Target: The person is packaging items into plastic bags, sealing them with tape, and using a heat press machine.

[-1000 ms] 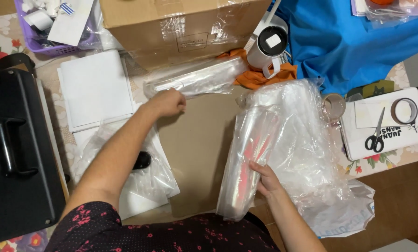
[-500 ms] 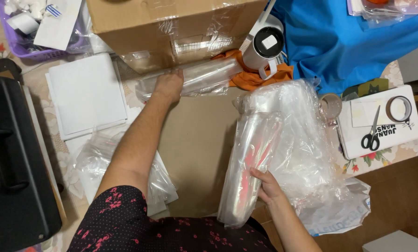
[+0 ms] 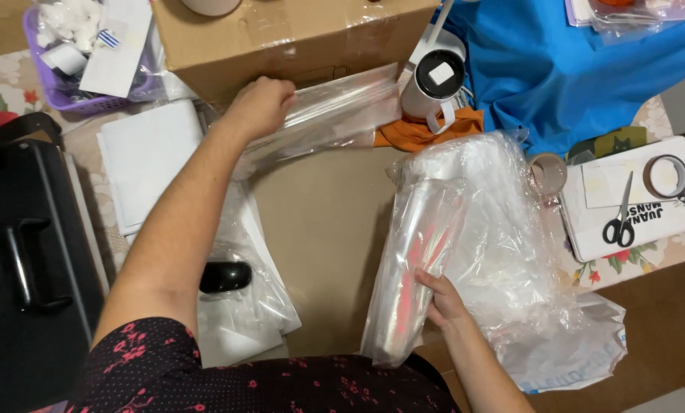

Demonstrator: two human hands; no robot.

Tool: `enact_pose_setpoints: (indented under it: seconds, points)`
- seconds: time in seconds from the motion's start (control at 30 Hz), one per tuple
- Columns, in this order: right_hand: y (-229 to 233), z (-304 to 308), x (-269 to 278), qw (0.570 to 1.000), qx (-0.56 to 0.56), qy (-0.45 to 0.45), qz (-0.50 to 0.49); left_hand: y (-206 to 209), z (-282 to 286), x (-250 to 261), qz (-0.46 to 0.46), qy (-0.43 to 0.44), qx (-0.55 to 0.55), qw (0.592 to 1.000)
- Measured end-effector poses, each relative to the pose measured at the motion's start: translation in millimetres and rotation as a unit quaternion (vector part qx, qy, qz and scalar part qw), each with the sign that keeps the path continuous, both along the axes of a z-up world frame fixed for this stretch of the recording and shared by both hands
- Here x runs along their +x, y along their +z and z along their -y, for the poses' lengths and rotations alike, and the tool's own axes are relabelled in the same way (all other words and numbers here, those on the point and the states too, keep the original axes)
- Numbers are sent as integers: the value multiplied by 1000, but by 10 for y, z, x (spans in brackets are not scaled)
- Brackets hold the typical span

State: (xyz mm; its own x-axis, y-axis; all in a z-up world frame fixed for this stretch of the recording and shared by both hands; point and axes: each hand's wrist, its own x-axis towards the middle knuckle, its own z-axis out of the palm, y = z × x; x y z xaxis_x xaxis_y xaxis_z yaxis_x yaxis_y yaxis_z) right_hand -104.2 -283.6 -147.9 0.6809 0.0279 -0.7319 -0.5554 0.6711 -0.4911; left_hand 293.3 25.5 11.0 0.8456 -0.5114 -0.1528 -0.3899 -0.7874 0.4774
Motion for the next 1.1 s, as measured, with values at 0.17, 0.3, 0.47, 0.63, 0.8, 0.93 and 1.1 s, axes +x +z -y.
enact_pose_setpoints:
  seconds: [0.17, 0.3, 0.47, 0.63, 0.8, 0.93, 1.1]
  points:
    - [312, -105, 123, 1000, 14, 19, 18, 591, -243, -81, 45, -33, -90, 994]
    - [273, -87, 145, 999, 0, 26, 24, 932, -337, -258, 61, -24, -145, 987]
    - [340, -142, 142, 999, 23, 29, 39, 623, -355, -295, 104, -12, 25, 994]
    - [170, -157, 71, 999, 22, 5, 42, 784, -278, -682, -35, -64, -95, 993]
    - [87, -75, -20, 998, 28, 8, 57, 408, -353, -592, -263, -1, -312, 913]
    - [72, -34, -94, 998, 30, -1, 55, -180, -384, -453, -306, 28, -361, 881]
    - [-96, -11, -294, 999, 24, -26, 31, -1304, -321, -13, 17, 40, 16, 999]
